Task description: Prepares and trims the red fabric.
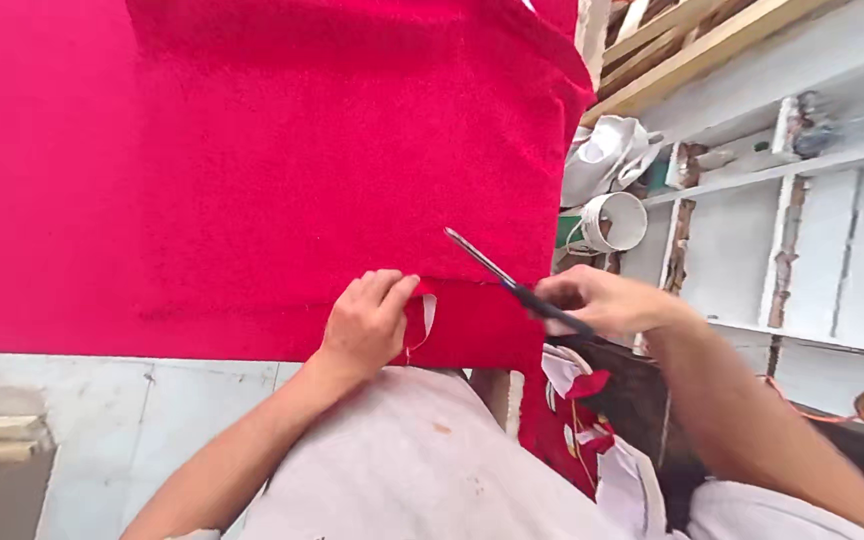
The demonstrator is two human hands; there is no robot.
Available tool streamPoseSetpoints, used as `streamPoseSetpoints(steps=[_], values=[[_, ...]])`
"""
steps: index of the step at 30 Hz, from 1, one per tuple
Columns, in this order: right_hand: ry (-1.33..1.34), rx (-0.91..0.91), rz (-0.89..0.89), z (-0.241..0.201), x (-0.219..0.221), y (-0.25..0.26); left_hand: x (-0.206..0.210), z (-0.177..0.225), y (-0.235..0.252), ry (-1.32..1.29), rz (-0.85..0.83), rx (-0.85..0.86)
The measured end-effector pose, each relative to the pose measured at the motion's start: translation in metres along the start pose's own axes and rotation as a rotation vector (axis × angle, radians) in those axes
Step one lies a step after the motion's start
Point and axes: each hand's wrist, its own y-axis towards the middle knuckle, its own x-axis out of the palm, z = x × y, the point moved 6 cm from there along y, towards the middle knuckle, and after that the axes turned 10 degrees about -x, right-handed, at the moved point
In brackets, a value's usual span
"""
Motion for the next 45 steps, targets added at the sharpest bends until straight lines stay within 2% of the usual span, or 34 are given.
streamPoseSetpoints(steps=[3, 6, 9, 12, 18, 28, 38, 45], values=[[-0.012, 0.170, -0.229, 0.035, -0.020, -0.006, 0.041, -0.001, -0.017, 0.181, -0.040, 0.006], [0.031, 0.201, -0.355, 0.049, -0.031, 0.010, 0.063, 0.007, -0.009, 0.267, 0.102, 0.043], [0.076, 0.137, -0.489, 0.050, -0.038, 0.025, 0.062, 0.007, -0.014, 0.287, 0.236, 0.085], [0.057, 0.148, -0.574, 0.052, -0.039, 0.037, 0.054, 0.002, -0.026, 0.243, 0.299, 0.091], [0.035, 0.086, -0.628, 0.041, -0.027, 0.069, 0.051, 0.005, -0.032, 0.227, 0.400, 0.114], [-0.081, 0.149, -0.615, 0.020, -0.006, 0.106, 0.059, 0.006, -0.034, 0.219, 0.388, 0.128], [-0.230, 0.043, -0.654, 0.005, 0.004, 0.134, 0.055, 0.008, -0.034, 0.241, 0.392, 0.134], [-0.243, 0.078, -0.690, -0.002, 0.011, 0.145, 0.053, 0.009, -0.039, 0.257, 0.391, 0.149]])
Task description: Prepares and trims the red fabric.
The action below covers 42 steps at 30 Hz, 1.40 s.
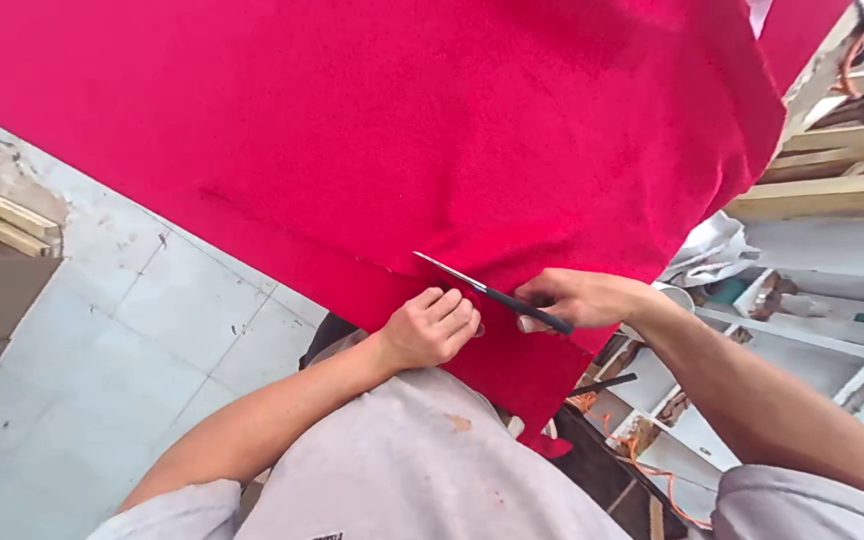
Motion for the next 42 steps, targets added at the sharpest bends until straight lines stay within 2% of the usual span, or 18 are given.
streamPoseSetpoints(steps=[12, 25, 42], values=[[-0.029, -0.029, -0.005, -0.021, -0.002, 0.030, -0.004, 0.008, -0.007, -0.024, 0.033, 0.092], [-0.056, -0.033, -0.012, -0.047, -0.007, 0.070, -0.009, 0.007, -0.013, -0.040, 0.040, 0.088], [0.019, -0.109, 0.037, -0.083, -0.019, 0.123, -0.011, 0.005, -0.017, -0.141, -0.036, 0.151]])
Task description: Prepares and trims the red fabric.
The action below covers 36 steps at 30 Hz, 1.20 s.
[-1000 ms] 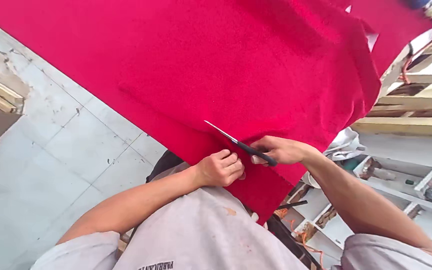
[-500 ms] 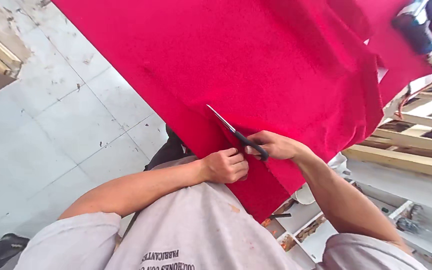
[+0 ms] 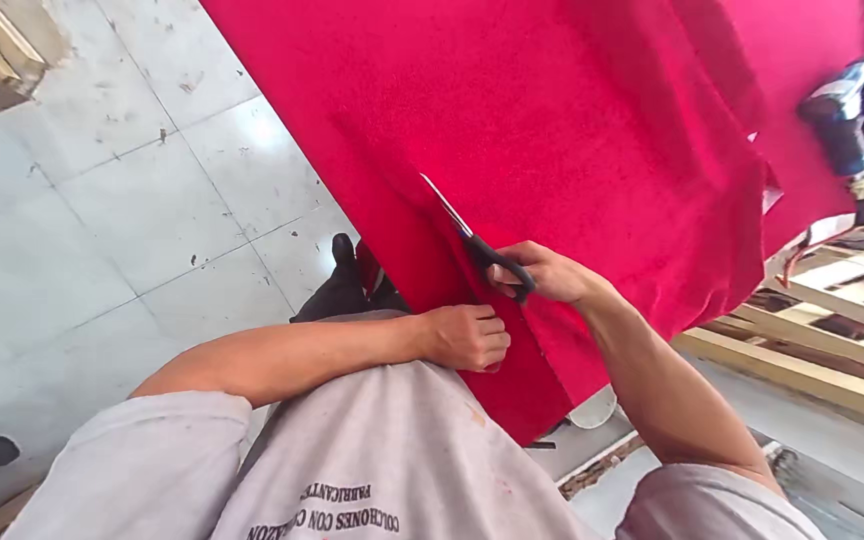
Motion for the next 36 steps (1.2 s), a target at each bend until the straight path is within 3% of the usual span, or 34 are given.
streamPoseSetpoints(steps=[36], values=[[-0.029, -0.030, 0.076, -0.081, -0.014, 0.148, 0.005, -0.007, -0.003, -0.116, -0.163, -0.018]])
